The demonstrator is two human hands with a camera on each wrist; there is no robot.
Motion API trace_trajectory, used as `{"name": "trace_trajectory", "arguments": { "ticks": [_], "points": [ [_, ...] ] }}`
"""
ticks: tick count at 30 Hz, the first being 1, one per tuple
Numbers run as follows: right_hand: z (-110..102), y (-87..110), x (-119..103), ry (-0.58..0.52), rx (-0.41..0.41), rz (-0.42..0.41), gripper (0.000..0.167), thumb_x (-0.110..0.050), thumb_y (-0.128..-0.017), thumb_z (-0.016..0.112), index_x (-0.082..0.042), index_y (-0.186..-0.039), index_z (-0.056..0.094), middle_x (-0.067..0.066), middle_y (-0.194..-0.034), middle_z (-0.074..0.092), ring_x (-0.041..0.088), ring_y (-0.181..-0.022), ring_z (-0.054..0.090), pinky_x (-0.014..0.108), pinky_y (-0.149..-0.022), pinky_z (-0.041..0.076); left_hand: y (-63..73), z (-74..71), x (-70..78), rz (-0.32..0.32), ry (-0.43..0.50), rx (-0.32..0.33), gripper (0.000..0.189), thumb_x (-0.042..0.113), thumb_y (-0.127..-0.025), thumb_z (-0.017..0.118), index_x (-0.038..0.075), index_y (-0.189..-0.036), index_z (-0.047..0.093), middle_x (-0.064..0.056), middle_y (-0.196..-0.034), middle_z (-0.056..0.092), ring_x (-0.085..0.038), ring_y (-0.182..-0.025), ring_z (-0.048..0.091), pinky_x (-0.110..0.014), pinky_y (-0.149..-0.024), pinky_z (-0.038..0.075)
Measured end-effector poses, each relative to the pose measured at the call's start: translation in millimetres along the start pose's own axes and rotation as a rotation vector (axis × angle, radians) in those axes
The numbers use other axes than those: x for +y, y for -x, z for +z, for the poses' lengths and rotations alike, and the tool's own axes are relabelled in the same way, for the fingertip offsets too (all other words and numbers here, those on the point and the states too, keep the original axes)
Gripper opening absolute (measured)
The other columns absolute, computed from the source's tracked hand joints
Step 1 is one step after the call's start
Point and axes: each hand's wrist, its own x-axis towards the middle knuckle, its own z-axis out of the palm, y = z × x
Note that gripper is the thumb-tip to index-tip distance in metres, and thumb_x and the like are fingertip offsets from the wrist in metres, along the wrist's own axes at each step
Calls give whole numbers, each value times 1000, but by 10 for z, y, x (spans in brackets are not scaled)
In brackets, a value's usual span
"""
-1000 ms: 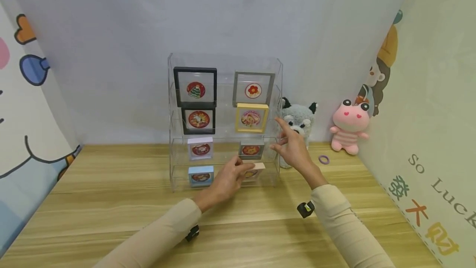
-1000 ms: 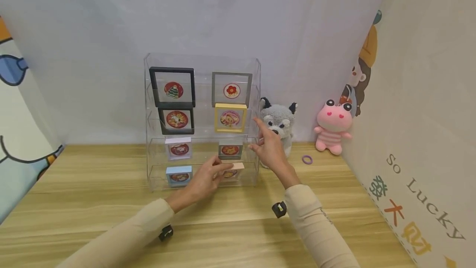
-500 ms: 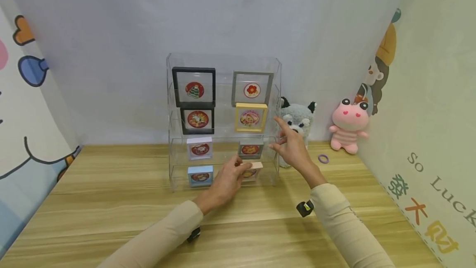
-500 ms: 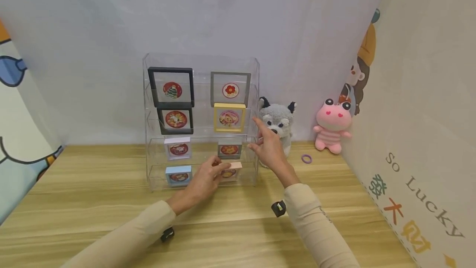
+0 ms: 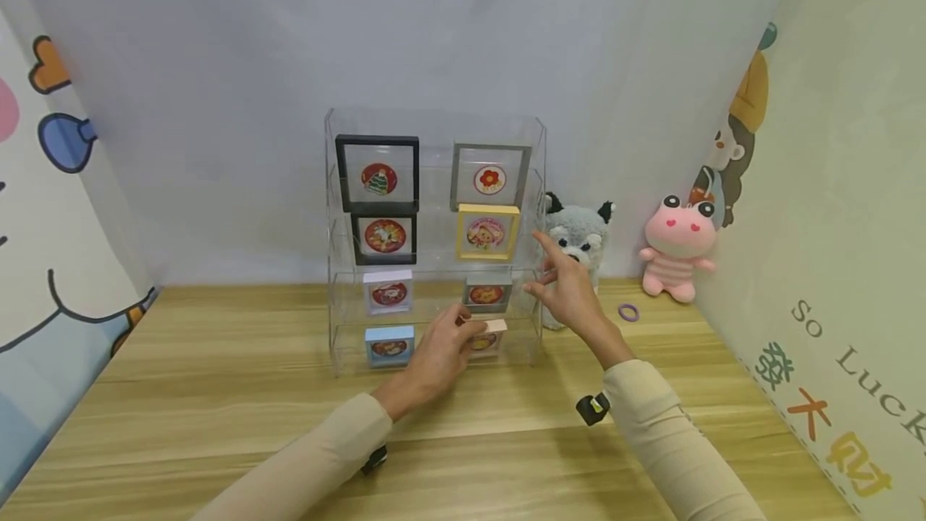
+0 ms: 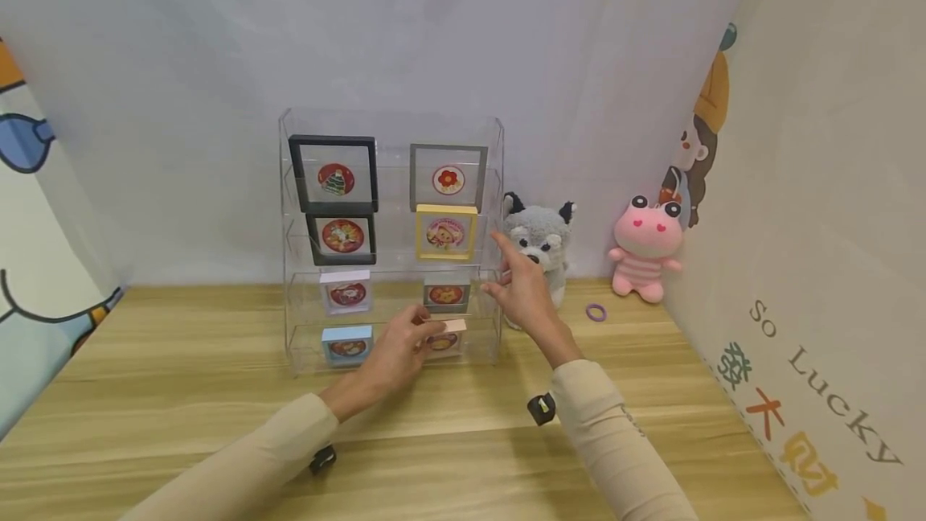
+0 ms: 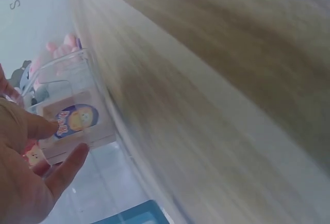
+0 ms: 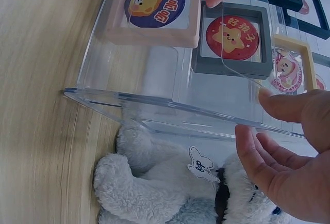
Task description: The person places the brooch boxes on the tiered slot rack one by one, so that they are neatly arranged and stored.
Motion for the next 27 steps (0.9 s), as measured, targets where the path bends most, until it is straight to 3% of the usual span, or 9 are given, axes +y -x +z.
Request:
{"name": "trace_trajectory", "arguments": {
  "ticks": [7, 12, 17, 22, 27],
  "points": [
    [35, -26, -1, -4, 4, -4, 84, -5, -83, 80, -15, -154, 38, 22, -107, 63, 37, -90, 72, 49, -79, 59, 28, -223, 63, -17, 49, 67, 33, -3, -77, 82, 4, -108, 75, -19, -110, 63, -32, -94, 65, -43, -76, 57],
    [48, -21, 6, 13, -7, -13, 84, -7, -83, 81, -14, -155, 36, 21, -106, 62, 36, -89, 72, 50, -79, 58, 80, -521, 39, 60, -16, 247, 29, -5, -78, 79, 6, -104, 74, -15, -105, 66, -31, -91, 66, -41, -67, 57],
    [-4, -16, 5, 4, 3, 3, 88, -8, -84, 80, -12, -157, 30, 23, -106, 63, 35, -88, 71, 49, -75, 58, 144, -839, -180, 102, -122, 434, 24, -9, -78, 73, 2, -100, 74, -16, -99, 67, -32, -86, 64, -39, -65, 56],
    [-77, -1, 6, -13, -12, 54, 92, -17, -88, 78, -16, -160, 21, 25, -114, 63, 37, -93, 71, 49, -75, 59, 282, -1171, -536, -25, -191, 545, 28, -7, -80, 67, 1, -105, 73, -20, -107, 67, -37, -90, 63, -45, -61, 55],
    [-107, 44, 28, 23, 21, 23, 92, -24, -87, 79, -14, -159, 23, 26, -115, 62, 40, -104, 65, 53, -85, 55, 470, -1406, -877, -173, -246, 572, 30, -5, -82, 66, -1, -112, 72, -22, -113, 67, -42, -106, 62, -54, -64, 54]
  ]
}}
